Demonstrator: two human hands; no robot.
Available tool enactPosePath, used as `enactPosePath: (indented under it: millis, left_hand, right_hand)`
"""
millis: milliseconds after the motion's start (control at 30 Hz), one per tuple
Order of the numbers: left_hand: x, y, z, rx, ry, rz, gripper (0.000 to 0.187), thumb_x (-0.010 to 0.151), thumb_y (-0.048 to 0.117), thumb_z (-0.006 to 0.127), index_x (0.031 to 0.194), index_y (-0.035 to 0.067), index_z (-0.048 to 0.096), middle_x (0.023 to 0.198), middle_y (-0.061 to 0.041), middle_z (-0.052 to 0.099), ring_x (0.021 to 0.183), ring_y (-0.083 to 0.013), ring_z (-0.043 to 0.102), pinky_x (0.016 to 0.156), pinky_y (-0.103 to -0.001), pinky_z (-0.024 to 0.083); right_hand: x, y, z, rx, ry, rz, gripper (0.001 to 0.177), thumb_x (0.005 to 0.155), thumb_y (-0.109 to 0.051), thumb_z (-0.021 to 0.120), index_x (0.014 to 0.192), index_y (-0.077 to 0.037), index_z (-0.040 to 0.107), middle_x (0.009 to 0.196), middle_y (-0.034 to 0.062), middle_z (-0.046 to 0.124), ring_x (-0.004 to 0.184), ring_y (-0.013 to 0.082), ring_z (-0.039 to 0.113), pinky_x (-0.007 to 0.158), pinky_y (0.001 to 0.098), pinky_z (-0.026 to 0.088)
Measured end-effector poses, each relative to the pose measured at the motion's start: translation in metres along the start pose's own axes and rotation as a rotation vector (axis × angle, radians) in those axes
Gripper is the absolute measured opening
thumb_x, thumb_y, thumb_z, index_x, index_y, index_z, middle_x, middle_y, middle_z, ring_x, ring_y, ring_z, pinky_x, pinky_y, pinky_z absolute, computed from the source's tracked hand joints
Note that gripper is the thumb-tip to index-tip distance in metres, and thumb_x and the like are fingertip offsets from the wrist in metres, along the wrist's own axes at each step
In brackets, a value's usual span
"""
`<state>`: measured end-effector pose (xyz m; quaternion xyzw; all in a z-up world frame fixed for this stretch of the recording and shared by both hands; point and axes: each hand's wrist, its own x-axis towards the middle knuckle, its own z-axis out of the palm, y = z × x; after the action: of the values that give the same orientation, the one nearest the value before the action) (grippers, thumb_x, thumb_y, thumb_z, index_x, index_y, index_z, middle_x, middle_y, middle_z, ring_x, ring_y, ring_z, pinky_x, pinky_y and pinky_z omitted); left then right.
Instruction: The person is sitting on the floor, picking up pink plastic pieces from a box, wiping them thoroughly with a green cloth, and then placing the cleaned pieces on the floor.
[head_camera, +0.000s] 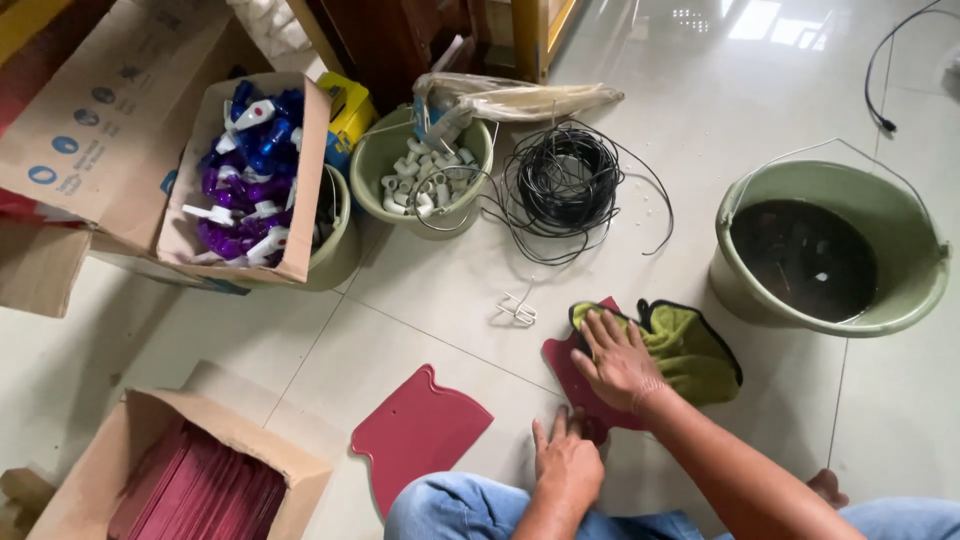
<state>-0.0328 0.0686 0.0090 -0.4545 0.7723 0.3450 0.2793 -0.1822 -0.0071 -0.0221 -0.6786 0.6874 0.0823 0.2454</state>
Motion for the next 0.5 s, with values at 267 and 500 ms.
enactPosePath:
  millis: [267, 500]
  left_hand:
    - [0.035, -0.008, 0.035, 0.078, 0.142, 0.027, 0.061, 0.100, 0.020, 0.035, 0.161, 0.015, 0.030, 0.172, -0.010, 0.010, 0.157, -0.0338, 0.001, 0.123, -0.065, 0.001]
    - [0.035, -0.013, 0.037, -0.040, 0.173, 0.027, 0.065, 0.097, 0.010, 0.030, 0.162, 0.009, 0.023, 0.174, -0.001, 0.007, 0.159, -0.0267, -0.002, 0.124, -0.065, 0.001]
  right_hand:
    - [-0.010, 0.027, 0.028, 0.055, -0.004, -0.153, 0.063, 0.104, -0.045, 0.017, 0.163, -0.022, 0.019, 0.172, -0.0038, 0.007, 0.159, 0.0195, -0.004, 0.126, 0.0464, -0.003]
    - [0.046, 0.028, 0.020, -0.021, 0.164, 0.083, 0.067, 0.101, -0.043, 0.022, 0.164, -0.019, 0.014, 0.173, -0.0006, 0.005, 0.160, 0.0215, -0.002, 0.127, 0.0515, 0.001]
